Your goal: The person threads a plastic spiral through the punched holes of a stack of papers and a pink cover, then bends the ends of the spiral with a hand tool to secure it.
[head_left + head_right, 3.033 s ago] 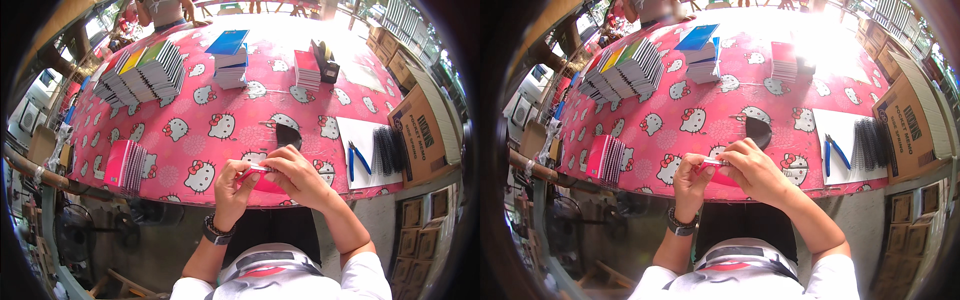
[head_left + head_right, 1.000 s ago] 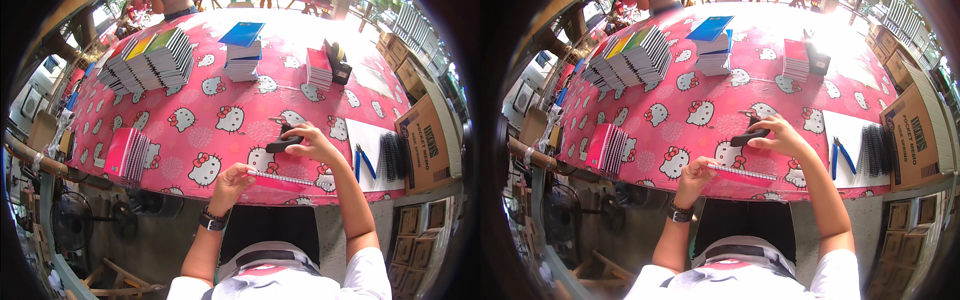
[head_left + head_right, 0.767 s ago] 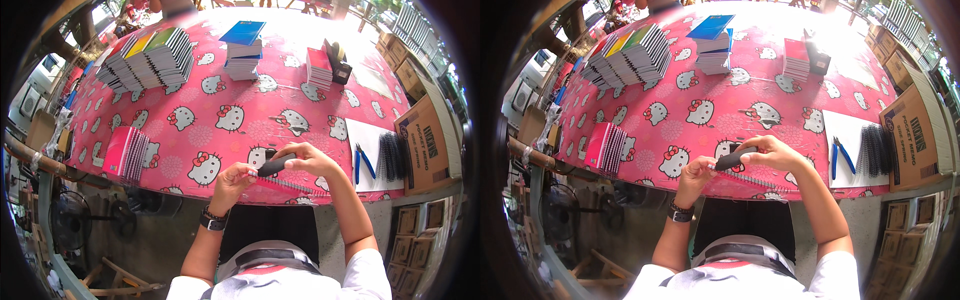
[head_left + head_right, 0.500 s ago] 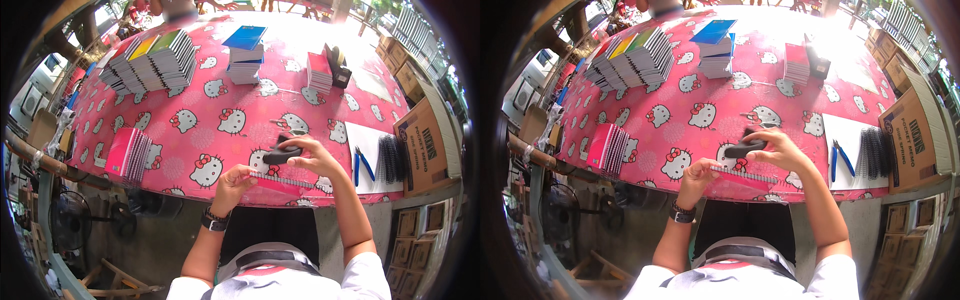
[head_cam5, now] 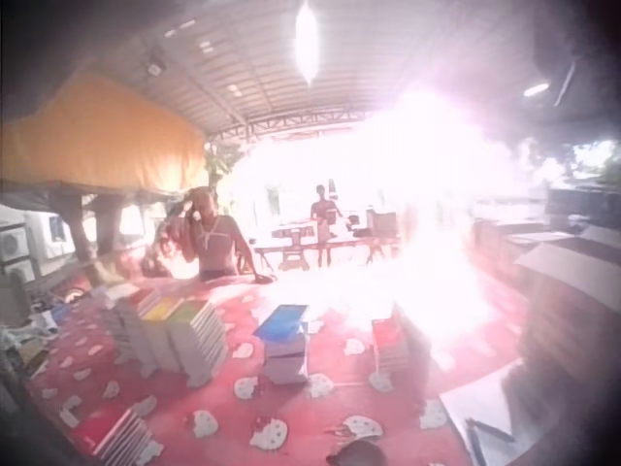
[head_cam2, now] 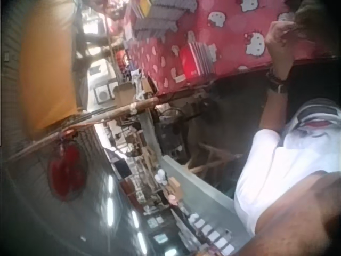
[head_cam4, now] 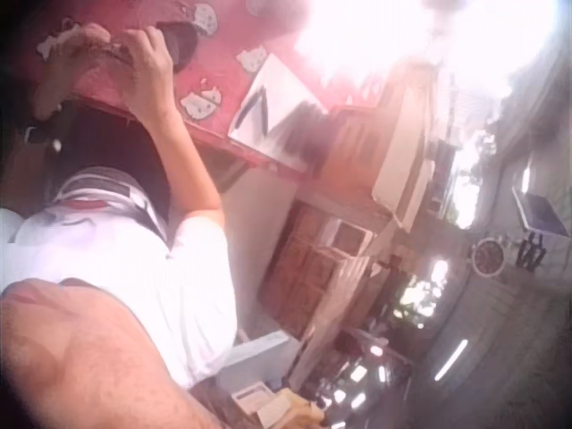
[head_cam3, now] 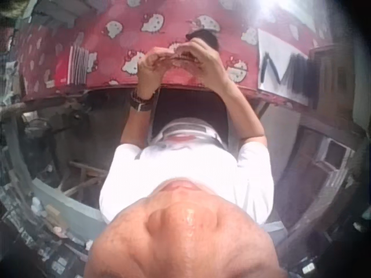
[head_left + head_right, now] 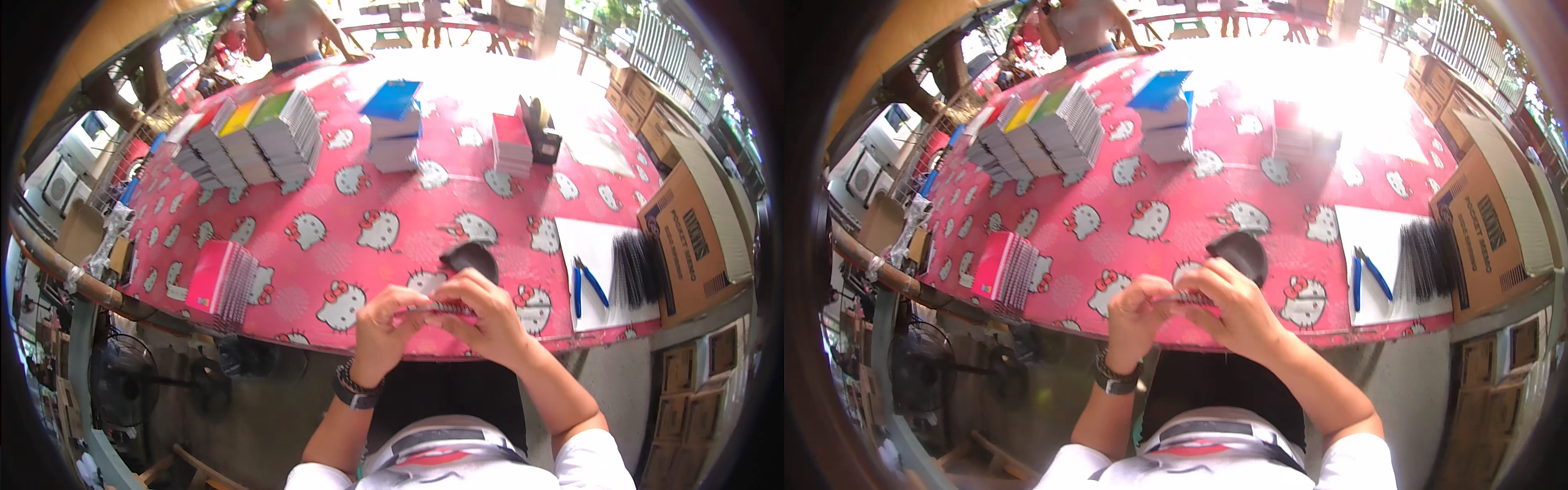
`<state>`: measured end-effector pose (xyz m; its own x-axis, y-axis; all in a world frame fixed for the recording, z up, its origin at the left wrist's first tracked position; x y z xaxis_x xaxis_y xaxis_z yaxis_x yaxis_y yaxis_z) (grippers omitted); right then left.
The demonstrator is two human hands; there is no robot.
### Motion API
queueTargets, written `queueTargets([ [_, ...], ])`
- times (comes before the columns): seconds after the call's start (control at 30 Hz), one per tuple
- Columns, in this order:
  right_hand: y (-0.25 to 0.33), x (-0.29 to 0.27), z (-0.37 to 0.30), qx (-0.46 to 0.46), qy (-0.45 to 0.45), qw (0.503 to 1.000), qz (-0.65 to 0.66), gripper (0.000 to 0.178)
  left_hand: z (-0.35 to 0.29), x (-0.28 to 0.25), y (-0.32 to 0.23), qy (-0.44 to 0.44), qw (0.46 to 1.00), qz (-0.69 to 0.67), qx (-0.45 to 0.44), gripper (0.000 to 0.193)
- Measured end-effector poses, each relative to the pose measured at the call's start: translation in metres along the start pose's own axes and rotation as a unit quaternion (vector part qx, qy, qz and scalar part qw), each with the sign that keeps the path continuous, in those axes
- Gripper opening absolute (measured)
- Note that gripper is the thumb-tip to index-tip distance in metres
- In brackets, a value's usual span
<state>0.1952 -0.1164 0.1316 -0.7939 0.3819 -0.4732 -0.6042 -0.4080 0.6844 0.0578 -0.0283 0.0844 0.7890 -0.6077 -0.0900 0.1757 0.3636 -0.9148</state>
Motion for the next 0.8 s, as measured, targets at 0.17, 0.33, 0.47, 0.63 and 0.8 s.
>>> queueTargets([
  [0.17, 0.008, 0.000, 0.000, -0.040, -0.003, 0.999, 0.000, 0.023, -0.003, -0.003, -0.014, 0.021, 0.998, 0.033, 0.051, 0.025],
  [0.33, 0.013, -0.001, 0.006, -0.057, 0.017, 0.998, -0.035, 0.020, -0.007, -0.003, -0.013, 0.001, 1.000, -0.016, 0.012, 0.022],
  [0.47, 0.021, 0.005, 0.006, -0.043, 0.040, 0.997, -0.043, 0.016, -0.017, -0.004, -0.006, -0.031, 0.991, -0.096, -0.085, 0.018],
  [0.63, 0.017, 0.014, -0.002, -0.009, 0.071, 0.995, -0.073, 0.025, -0.016, -0.010, -0.008, -0.033, 0.997, -0.040, -0.051, 0.017],
  [0.8, 0.023, 0.023, 0.008, -0.009, 0.059, 0.990, -0.126, 0.067, -0.015, -0.037, -0.025, -0.118, 0.991, 0.056, -0.038, 0.011],
])
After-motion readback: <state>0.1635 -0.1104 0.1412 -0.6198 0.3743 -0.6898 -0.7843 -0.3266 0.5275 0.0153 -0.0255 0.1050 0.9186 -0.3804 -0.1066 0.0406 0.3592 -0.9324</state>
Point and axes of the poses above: each hand's wrist, its own z-axis towards the middle knuckle, its own x-axis out of the palm, y = z × x, the point moved 3 cm from there along z, towards the middle knuckle, and after that the axes turned 3 degrees about -x, right-handed, at the moved point
